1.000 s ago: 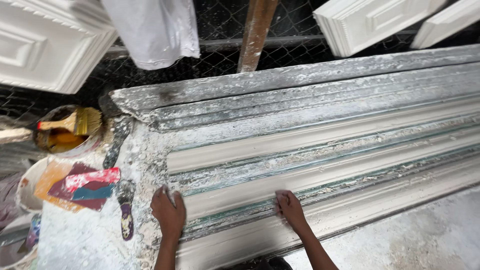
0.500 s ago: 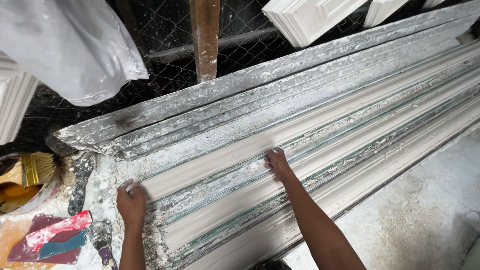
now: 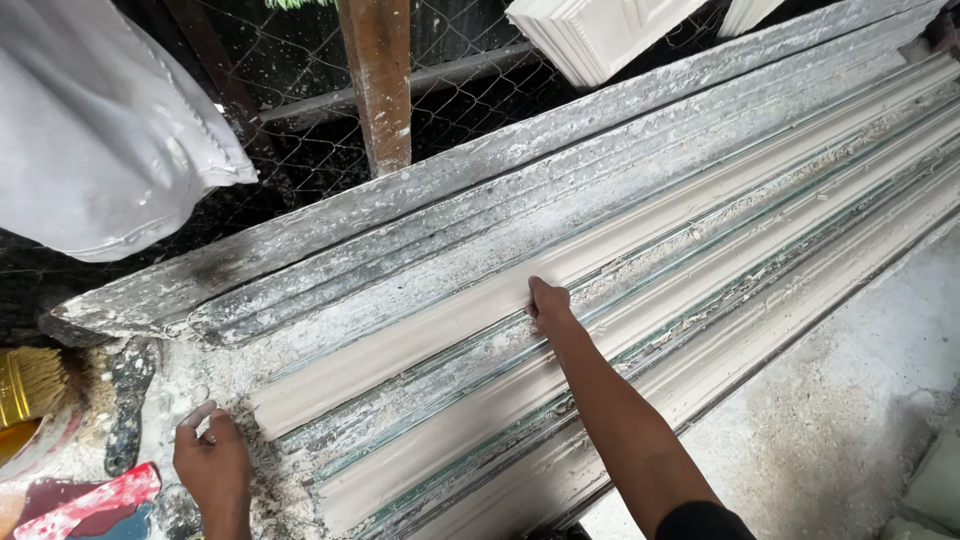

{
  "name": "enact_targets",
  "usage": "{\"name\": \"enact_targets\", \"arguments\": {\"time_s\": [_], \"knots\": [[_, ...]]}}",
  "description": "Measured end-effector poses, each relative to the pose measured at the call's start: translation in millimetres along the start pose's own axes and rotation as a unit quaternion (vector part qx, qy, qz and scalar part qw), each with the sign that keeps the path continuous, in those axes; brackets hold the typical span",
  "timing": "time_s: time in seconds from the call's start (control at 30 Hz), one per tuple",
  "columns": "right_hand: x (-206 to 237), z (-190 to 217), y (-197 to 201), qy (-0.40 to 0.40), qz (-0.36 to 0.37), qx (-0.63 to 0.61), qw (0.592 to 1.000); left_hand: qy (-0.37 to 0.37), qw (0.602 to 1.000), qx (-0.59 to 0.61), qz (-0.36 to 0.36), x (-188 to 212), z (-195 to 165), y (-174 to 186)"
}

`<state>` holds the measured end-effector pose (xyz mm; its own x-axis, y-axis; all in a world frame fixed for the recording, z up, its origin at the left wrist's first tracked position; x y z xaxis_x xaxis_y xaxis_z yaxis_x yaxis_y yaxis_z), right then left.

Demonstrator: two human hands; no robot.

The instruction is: The person uses a small scraping tool to remove dried plaster residue from decorative gypsum cornice moldings, working along the grooves of each molding piece and brushing debris aside. At the end, the person lifts and repositions a green molding piece on the work stack.

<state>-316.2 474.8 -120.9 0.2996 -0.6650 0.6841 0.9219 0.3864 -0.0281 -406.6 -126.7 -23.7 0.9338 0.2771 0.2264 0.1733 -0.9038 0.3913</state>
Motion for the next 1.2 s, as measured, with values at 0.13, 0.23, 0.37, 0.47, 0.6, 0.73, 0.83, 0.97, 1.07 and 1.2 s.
{"name": "enact_targets", "arguments": {"time_s": [0.13, 0.23, 0.37, 0.47, 0.6, 0.73, 0.83, 0.97, 1.07, 1.2], "knots": [[-10.0, -4.5, -1.0, -0.021, 0.01, 0.029, 0.999, -0.061, 0.948, -0.308, -0.055, 8.4, -25.3, -2.4], [-17.0, -4.4, -5.3, -0.012, 0.036, 0.008, 0.999, -0.25, 0.866, -0.403, -0.159, 49.1, -70.1, -37.4], [-27.6, -5.3, -14.1, -0.002, 0.067, -0.004, 0.998, -0.368, 0.859, -0.354, -0.042, 115.6, -101.2, -155.7], [-31.7, -7.4, -25.7, -0.012, 0.111, -0.031, 0.993, -0.461, 0.824, -0.326, 0.041, 154.6, -131.1, -251.0], [-31.5, -6.5, -32.5, -0.018, 0.22, -0.057, 0.974, -0.488, 0.754, -0.432, 0.083, 166.0, -161.0, -361.8], [-44.9, 2.5, 6.5, -0.147, 0.386, -0.017, 0.911, -0.441, 0.7, -0.551, 0.113, 152.5, -154.2, -417.3], [-104.5, 72.6, 75.7, 0.12, 0.479, 0.297, 0.818, -0.453, 0.728, -0.51, 0.073, 153.3, -147.2, -417.7], [-237.2, 209.6, 172.4, 0.463, 0.179, 0.857, 0.14, -0.432, 0.774, -0.462, 0.035, 163.2, -138.6, -407.9], [-288.0, 326.4, 230.7, 0.519, 0.109, 0.681, 0.504, -0.414, 0.787, -0.456, 0.028, 169.2, -142.7, -408.9], [-324.5, 384.8, 251.9, 0.452, 0.017, 0.603, 0.657, -0.371, 0.792, -0.484, 0.044, 165.6, -150.5, -413.6]]}}
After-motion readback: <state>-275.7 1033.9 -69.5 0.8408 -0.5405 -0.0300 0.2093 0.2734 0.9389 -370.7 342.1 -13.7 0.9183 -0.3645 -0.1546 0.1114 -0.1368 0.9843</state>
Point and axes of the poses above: each hand's wrist, its own x-axis away from the middle knuckle, its own y-axis out of the back of the hand, z = x × y, the point moved 7 cm from there along -x, towards the middle knuckle, and after that the axes turned 6 degrees about -x, right-handed, at the moved point
